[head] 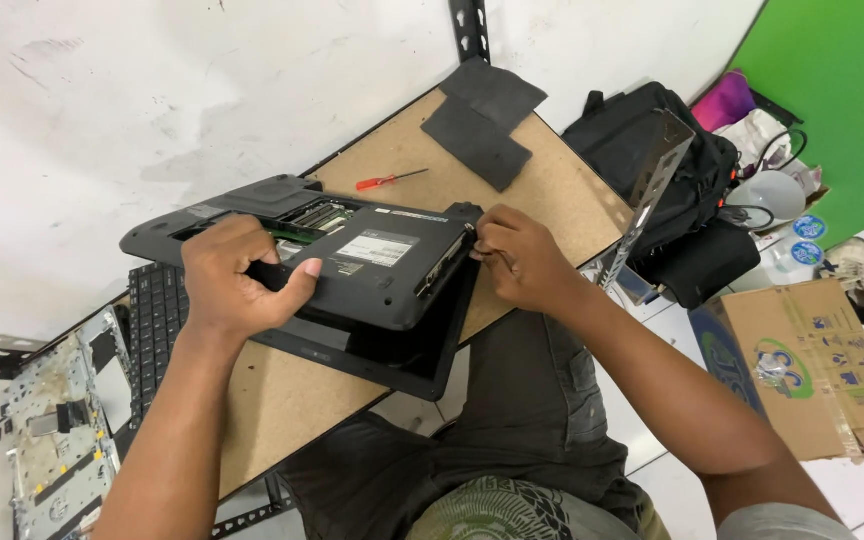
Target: Disassembling a laptop to access internal components for repair
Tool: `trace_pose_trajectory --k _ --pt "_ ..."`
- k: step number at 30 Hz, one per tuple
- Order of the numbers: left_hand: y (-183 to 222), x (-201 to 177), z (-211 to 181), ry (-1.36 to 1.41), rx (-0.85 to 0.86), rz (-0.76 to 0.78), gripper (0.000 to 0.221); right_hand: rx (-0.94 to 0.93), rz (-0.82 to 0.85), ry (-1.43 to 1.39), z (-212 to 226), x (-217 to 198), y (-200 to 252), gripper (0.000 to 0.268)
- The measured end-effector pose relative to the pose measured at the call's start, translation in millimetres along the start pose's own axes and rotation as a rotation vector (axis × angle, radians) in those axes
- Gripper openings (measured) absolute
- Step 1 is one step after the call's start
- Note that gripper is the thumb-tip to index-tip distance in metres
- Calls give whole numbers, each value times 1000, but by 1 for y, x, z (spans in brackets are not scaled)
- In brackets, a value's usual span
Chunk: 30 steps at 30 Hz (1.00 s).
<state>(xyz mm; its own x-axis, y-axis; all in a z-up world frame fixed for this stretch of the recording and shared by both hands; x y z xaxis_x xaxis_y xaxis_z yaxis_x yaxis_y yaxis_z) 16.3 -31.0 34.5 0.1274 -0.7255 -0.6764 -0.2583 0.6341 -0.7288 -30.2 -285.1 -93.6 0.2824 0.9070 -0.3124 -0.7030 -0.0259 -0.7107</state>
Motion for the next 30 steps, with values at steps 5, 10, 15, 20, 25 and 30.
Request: trace_pose_trajectory --k 5,10,15,20,25,30 --pt "3 0 -2 1 -12 -7 50 -4 -17 98 9 -5 -2 24" --pt "-1 1 0 -19 -25 14 52 -50 65 244 7 -7 1 20" --pt "2 2 0 -43 -26 52 54 91 301 170 13 -10 -5 30" --pt "1 2 -3 -39 -33 48 53 193 303 88 18 -14 -11 24" --pt "0 2 -2 -59 -30 47 52 198 264 86 7 -7 -6 29" --pt "1 0 -2 -77 -38 30 52 298 190 25 6 -9 -1 32"
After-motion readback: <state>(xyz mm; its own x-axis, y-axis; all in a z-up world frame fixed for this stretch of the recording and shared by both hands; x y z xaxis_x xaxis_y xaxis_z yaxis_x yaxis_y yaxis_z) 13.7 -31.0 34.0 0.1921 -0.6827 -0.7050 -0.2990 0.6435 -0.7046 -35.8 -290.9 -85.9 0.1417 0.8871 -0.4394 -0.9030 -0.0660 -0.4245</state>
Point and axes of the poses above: each hand's wrist, its own y-axis away from the middle knuckle, its own x-axis out of the palm, z = x × y, the point moved 5 cm from there along -y, towards the middle knuckle, and after that the axes turned 10 degrees about x, right-handed, at the moved point
